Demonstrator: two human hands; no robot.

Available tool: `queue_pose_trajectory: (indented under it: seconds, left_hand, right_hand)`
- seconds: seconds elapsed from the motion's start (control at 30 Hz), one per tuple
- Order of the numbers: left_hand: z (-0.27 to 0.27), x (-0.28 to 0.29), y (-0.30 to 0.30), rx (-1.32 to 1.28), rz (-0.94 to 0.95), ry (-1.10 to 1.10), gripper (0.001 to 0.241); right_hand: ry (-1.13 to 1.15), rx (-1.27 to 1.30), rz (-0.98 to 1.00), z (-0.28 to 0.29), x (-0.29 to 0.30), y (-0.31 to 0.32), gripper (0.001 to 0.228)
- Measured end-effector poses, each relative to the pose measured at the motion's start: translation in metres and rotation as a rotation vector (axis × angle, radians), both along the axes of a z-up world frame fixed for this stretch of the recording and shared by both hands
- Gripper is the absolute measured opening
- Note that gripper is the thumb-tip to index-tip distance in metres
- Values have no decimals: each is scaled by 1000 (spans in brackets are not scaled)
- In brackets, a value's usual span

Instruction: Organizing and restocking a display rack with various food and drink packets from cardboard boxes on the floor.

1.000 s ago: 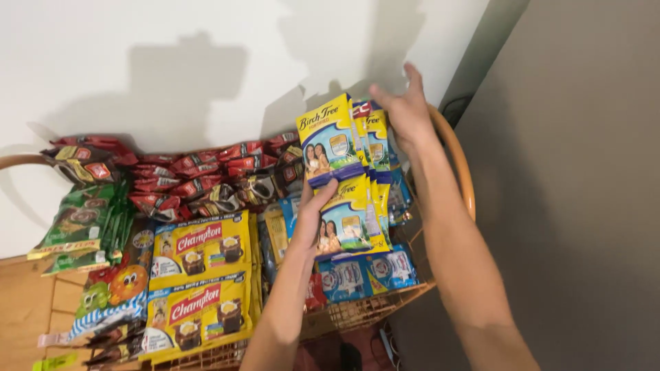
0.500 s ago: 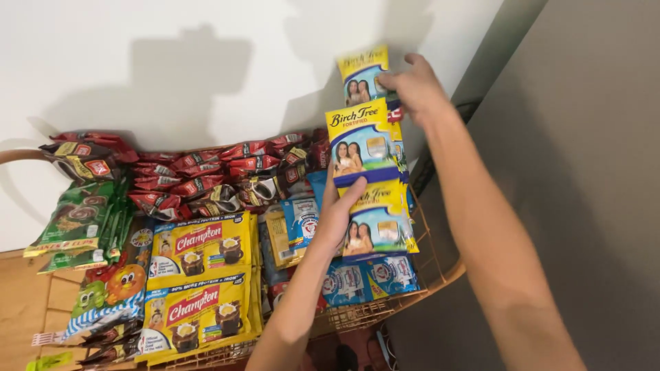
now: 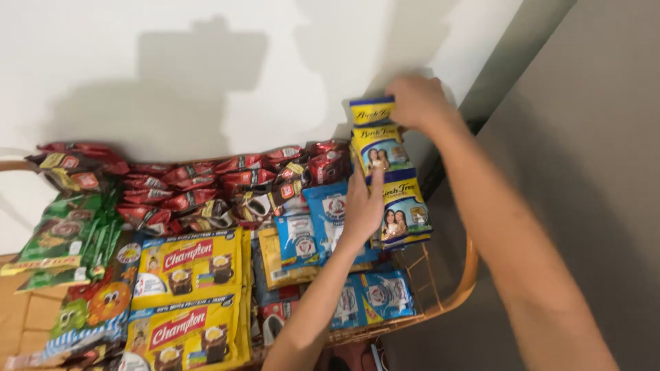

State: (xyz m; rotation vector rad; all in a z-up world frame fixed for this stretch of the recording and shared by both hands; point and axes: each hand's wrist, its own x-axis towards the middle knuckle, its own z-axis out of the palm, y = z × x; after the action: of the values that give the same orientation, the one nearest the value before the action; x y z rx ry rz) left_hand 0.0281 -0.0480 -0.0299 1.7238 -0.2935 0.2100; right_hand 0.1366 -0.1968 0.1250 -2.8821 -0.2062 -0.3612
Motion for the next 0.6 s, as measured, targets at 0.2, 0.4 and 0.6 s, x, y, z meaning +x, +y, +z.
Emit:
queue_pose_trajectory:
  seconds: [0.2, 0.4, 0.6]
  left_hand:
    - [2, 4, -10, 199, 79, -65, 67]
    - [-26, 27, -30, 209, 168, -159, 67]
    - [-33, 44, -38, 37, 105, -165, 68]
  right_hand:
    - [73, -353, -194, -20, 22, -12, 22]
    - [105, -416, -230, -3, 0, 3, 33]
    - [-19, -218, -132, 23, -56, 33, 16]
